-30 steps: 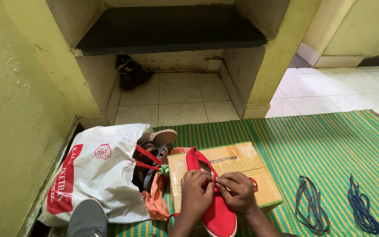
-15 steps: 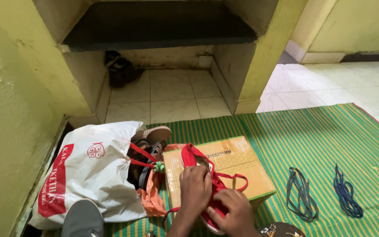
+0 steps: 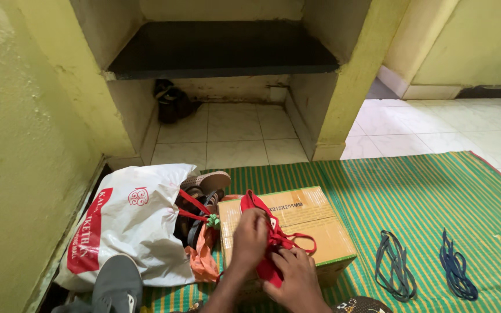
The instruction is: The person sits on a mat and laces a red canvas shoe placed on a cardboard box. They thread the red laces through the eyelets, pull them tight, and adjust the fit repeatedly.
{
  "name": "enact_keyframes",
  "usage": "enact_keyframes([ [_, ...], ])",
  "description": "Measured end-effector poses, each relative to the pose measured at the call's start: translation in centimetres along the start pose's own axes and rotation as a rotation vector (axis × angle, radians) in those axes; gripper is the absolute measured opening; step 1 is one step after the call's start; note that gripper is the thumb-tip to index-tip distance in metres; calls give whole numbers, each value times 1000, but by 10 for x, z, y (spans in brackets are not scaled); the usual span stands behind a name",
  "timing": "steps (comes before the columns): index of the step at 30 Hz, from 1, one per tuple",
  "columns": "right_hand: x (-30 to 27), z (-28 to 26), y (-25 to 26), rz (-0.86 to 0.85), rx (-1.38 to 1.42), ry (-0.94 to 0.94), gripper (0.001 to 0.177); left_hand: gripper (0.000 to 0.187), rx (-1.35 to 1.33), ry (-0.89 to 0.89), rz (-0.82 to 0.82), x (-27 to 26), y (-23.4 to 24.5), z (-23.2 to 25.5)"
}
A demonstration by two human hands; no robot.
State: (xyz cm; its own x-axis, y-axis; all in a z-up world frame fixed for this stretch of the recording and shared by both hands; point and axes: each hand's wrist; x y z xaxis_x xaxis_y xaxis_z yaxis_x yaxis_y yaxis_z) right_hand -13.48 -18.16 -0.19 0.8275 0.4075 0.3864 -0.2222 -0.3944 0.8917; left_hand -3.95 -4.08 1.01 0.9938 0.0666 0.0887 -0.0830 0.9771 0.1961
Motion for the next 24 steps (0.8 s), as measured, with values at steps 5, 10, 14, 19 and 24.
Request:
enact_keyframes([
  [5,5,-8,10,18,-28,-18,76,17,-272,114,158,73,62,17],
  [10,-1,-8,8,-41,19,-53,77,25,-1079,133,175,176,227,86],
  [14,9,-9,18,-10,22,-35,76,1,-949,-32,306,186,269,140],
  [19,5,-11,15,-37,45,-67,77,5,-777,-184,155,165,223,178],
  [24,12,-9,17,-96,60,-87,78,6,-807,-347,64,152,174,208],
])
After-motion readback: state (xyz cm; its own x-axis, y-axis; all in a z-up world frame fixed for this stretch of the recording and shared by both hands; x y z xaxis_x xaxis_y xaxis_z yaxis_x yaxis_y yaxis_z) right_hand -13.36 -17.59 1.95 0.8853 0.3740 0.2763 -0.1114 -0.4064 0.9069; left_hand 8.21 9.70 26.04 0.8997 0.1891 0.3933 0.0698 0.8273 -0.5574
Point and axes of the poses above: each hand's wrist, its own x-axis towards the middle knuckle, its own y-axis out of the back of the hand, z = x × y, and after that the axes turned 15 degrees about y, right-handed
